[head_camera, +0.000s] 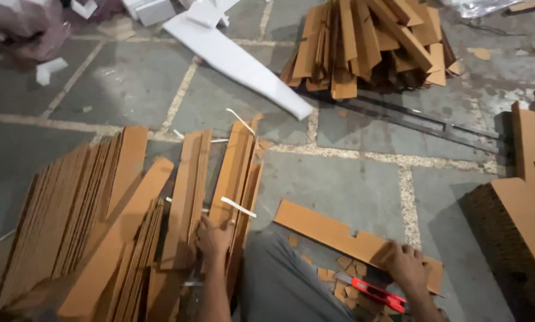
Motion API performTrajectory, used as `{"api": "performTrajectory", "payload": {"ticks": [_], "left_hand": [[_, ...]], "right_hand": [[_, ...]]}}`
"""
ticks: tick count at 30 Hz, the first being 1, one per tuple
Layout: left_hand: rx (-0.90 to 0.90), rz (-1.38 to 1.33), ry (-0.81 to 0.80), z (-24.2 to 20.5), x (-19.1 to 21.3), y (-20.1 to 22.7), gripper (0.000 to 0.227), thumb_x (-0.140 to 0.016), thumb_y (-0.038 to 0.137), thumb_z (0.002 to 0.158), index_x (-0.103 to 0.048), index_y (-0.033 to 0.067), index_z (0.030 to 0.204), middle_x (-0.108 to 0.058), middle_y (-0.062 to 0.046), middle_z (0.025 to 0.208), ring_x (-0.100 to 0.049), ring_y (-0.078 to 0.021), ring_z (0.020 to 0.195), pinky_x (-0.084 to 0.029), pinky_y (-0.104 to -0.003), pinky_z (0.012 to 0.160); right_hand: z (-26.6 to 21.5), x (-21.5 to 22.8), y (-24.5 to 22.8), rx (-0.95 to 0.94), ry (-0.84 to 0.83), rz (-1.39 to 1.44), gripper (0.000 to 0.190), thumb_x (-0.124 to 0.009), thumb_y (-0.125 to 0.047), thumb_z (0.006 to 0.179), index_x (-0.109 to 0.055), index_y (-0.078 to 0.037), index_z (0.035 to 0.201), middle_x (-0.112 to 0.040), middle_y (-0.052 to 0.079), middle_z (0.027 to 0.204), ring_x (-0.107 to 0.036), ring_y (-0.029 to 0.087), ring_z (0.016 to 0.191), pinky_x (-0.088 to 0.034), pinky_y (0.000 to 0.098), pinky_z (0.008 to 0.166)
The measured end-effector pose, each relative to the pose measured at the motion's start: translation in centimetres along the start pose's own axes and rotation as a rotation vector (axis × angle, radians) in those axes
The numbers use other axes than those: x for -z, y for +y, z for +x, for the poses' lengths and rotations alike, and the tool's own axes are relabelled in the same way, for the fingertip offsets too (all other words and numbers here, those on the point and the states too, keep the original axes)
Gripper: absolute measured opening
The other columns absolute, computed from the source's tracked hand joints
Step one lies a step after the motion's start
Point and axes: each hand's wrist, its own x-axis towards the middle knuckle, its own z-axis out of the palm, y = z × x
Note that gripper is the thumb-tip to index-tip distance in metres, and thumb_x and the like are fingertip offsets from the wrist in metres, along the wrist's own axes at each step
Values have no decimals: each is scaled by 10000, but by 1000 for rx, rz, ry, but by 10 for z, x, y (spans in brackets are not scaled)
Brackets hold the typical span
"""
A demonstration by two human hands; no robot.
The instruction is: The person sits on the floor and uses a utility knife to cut long strips of cardboard. They repeatedly pick up a strip, score it with the knife, and snap it into smaller pieces, stacking the finished pieces to the side.
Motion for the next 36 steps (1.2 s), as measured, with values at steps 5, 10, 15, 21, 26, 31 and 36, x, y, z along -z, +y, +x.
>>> {"api": "performTrajectory", "payload": {"ticks": [5, 10, 15, 21, 26, 31, 36], "left_hand": [[29, 251, -70, 6, 13, 0, 946, -789, 722, 711, -610, 35, 1336, -544, -245, 1410, -488, -432, 1346, -433, -593, 1053], [-119, 14, -19, 22, 33, -11, 328, -693, 350, 929, -730, 76, 1105, -705, -212, 1085, -665, -442, 1018, -552, -549, 830], [-377, -28, 238, 15, 96, 24, 205, -678, 272, 961, -732, 75, 980, -694, -180, 997, -675, -413, 943, -553, -491, 808], [-608, -214, 186, -18, 143, 125, 190, -636, 232, 989, -723, 63, 978, -697, -171, 980, -666, -402, 901, -532, -496, 758], [-930, -445, -20, -40, 88, 194, 266, -550, 116, 919, -757, 83, 1081, -735, -146, 998, -673, -390, 946, -525, -493, 810], [-1046, 92, -332, -62, -27, 234, 261, -547, 267, 987, -792, 178, 983, -761, -88, 1021, -702, -318, 1030, -516, -497, 912], [-904, -19, -567, -63, -51, 218, 352, -584, 455, 935, -784, 206, 1084, -760, -96, 1062, -697, -339, 1015, -494, -507, 925]], "right_hand": [[-4, -2, 4, 50, 87, -13, 597, -782, -433, 799, -581, -207, 1314, -587, 83, 1357, -518, 317, 1320, -429, 530, 1089], [-2, 4, 10, 54, -7, 67, 402, -776, -359, 817, -657, -144, 1136, -715, 95, 1118, -638, 298, 1154, -422, 514, 1065], [-13, 43, 4, 6, -102, 384, 270, -716, -419, 871, -733, -205, 1035, -744, 94, 943, -705, 320, 952, -530, 464, 891], [-24, 85, 9, 213, 242, 157, 143, -672, -333, 886, -750, -222, 928, -768, 8, 925, -693, 239, 988, -460, 437, 968], [-46, 99, 31, 316, 413, 164, 150, -673, -193, 809, -746, -211, 939, -762, -19, 968, -672, 208, 1032, -423, 448, 993], [-54, 85, 35, 275, 367, 164, 71, -702, -238, 838, -741, -218, 893, -751, -31, 900, -668, 196, 992, -408, 446, 983], [-27, 82, 30, 328, 273, 131, 54, -697, -251, 857, -722, -207, 874, -732, -34, 905, -656, 190, 1014, -409, 447, 983]]}}
